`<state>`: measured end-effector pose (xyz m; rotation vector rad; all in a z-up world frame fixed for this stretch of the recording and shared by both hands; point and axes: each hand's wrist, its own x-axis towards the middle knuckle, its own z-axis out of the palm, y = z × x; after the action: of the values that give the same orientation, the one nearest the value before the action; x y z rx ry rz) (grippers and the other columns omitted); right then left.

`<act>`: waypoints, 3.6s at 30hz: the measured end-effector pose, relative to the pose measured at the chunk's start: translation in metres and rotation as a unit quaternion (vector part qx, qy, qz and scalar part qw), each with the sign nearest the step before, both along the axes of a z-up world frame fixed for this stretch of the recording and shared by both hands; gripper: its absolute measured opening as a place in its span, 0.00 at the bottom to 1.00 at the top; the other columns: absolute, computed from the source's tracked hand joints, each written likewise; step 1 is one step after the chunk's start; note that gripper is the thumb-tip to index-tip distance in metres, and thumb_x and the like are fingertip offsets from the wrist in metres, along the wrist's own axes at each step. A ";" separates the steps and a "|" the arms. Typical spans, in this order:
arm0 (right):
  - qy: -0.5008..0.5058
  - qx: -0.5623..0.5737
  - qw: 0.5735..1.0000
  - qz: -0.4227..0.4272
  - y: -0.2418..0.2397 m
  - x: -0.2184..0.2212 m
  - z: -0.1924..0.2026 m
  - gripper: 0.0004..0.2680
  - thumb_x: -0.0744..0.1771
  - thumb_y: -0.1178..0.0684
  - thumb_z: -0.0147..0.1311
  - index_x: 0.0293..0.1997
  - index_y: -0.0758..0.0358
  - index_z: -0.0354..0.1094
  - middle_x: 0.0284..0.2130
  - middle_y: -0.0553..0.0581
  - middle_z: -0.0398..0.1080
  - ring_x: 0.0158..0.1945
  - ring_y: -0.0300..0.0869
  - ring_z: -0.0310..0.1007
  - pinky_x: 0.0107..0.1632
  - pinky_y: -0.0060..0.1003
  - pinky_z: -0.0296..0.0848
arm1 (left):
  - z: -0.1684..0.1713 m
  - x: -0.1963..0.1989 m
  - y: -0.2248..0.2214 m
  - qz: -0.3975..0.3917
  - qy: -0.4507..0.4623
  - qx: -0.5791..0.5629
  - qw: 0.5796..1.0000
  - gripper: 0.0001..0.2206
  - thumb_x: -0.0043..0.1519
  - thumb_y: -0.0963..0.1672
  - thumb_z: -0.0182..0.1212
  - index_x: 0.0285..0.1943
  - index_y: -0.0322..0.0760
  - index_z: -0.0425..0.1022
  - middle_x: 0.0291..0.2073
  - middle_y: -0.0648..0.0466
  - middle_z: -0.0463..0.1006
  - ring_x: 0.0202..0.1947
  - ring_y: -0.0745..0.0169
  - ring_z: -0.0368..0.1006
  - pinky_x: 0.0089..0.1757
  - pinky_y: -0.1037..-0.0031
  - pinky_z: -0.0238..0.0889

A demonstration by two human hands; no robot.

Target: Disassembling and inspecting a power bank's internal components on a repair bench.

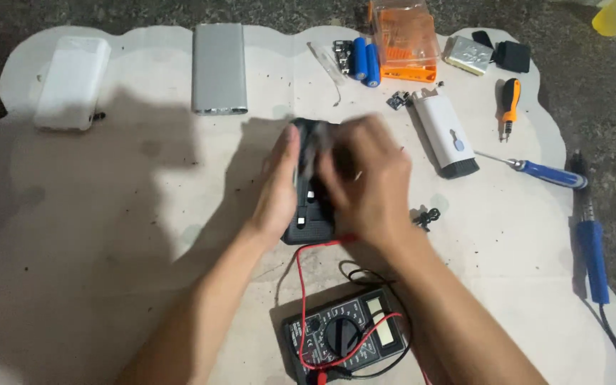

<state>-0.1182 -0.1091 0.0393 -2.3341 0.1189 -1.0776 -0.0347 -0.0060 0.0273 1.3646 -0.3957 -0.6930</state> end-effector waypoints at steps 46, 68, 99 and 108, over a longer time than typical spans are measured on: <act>0.250 0.086 0.964 0.012 -0.035 -0.036 -0.031 0.12 0.55 0.54 0.74 0.30 0.65 0.72 0.20 0.66 0.72 0.27 0.60 0.77 0.32 0.49 0.73 | -0.019 0.012 0.005 -0.019 0.165 -0.169 0.972 0.29 0.62 0.60 0.52 0.46 0.31 0.78 0.34 0.36 0.83 0.31 0.49 0.84 0.33 0.61 0.81; 0.256 0.174 0.951 -0.010 -0.047 -0.030 -0.012 0.09 0.65 0.53 0.67 0.43 0.69 0.76 0.23 0.67 0.73 0.29 0.50 0.73 0.34 0.45 0.72 | -0.044 0.020 0.005 0.052 -0.171 -0.005 0.984 0.21 0.68 0.55 0.59 0.65 0.45 0.70 0.56 0.43 0.75 0.62 0.45 0.70 0.60 0.56 0.61; 0.078 0.197 0.977 0.028 -0.019 -0.031 0.007 0.08 0.70 0.59 0.59 0.53 0.68 0.67 0.45 0.57 0.70 0.43 0.38 0.70 0.42 0.29 0.77 | -0.008 0.012 0.006 -0.027 0.269 -0.217 0.938 0.29 0.60 0.54 0.53 0.65 0.31 0.72 0.56 0.41 0.79 0.52 0.52 0.77 0.50 0.65 0.71; 0.061 0.065 0.985 0.150 0.025 -0.024 0.002 0.07 0.68 0.55 0.58 0.49 0.66 0.74 0.41 0.59 0.70 0.44 0.48 0.70 0.51 0.41 0.67 | 0.000 0.016 0.018 0.075 -0.043 -0.016 0.996 0.25 0.63 0.59 0.43 0.31 0.38 0.73 0.28 0.52 0.77 0.30 0.62 0.73 0.33 0.72 0.69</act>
<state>-0.1425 -0.0842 0.0410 -2.2122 -0.1116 -0.7579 -0.0182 0.0120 0.0278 1.3807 -0.3676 -0.5033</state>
